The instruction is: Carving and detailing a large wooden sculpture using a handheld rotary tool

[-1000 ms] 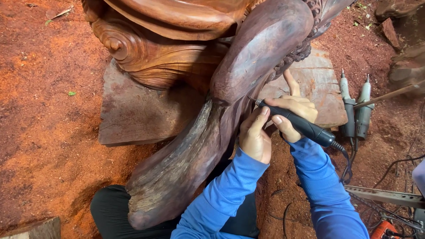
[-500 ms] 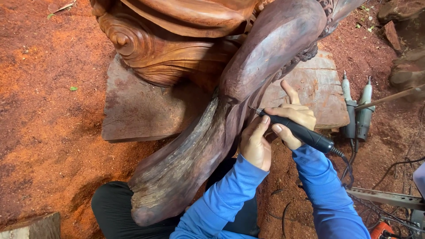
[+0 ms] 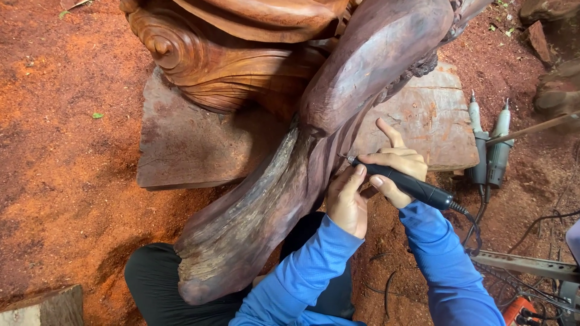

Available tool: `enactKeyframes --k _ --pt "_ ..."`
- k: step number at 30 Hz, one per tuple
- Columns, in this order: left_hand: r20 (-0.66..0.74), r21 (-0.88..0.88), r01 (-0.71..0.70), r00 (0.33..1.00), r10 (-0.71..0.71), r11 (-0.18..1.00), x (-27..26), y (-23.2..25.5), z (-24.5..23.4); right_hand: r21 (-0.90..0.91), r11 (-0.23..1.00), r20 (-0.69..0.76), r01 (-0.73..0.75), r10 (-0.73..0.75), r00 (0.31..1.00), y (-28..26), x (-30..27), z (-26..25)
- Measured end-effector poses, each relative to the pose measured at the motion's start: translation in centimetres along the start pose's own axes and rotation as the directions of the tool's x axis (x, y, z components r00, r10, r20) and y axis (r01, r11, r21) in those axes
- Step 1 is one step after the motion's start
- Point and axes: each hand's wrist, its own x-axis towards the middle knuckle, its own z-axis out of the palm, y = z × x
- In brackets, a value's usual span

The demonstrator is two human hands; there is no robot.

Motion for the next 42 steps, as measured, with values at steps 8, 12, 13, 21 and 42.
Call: enactKeyframes --k 8,12,13,21,42 --pt "0.011 -0.006 0.027 1.0 -0.027 1.0 -0.7 0.5 0.0 0.035 0.999 0.031 -0.021 0.019 0.999 0.3 -1.0 0.0" --pt "0.014 0.012 0.027 1.0 -0.027 1.0 -0.8 0.3 -0.2 0.053 0.998 0.035 -0.029 0.027 0.999 0.3 -1.2 0.0" --pt "0.011 0.011 0.03 0.999 -0.03 0.999 -0.8 0.3 -0.3 0.063 0.997 0.034 -0.034 0.032 0.999 0.2 -1.2 0.1" --pt "-0.004 0.041 0.037 0.999 -0.037 0.998 -0.4 -0.9 -1.4 0.127 0.99 -0.018 -0.058 0.061 0.998 0.6 -2.2 0.6" --pt "-0.084 0.1 0.043 0.996 -0.034 0.994 -0.5 -2.6 -3.8 0.287 0.953 -0.005 -0.101 0.107 0.994 1.6 -4.1 1.1"
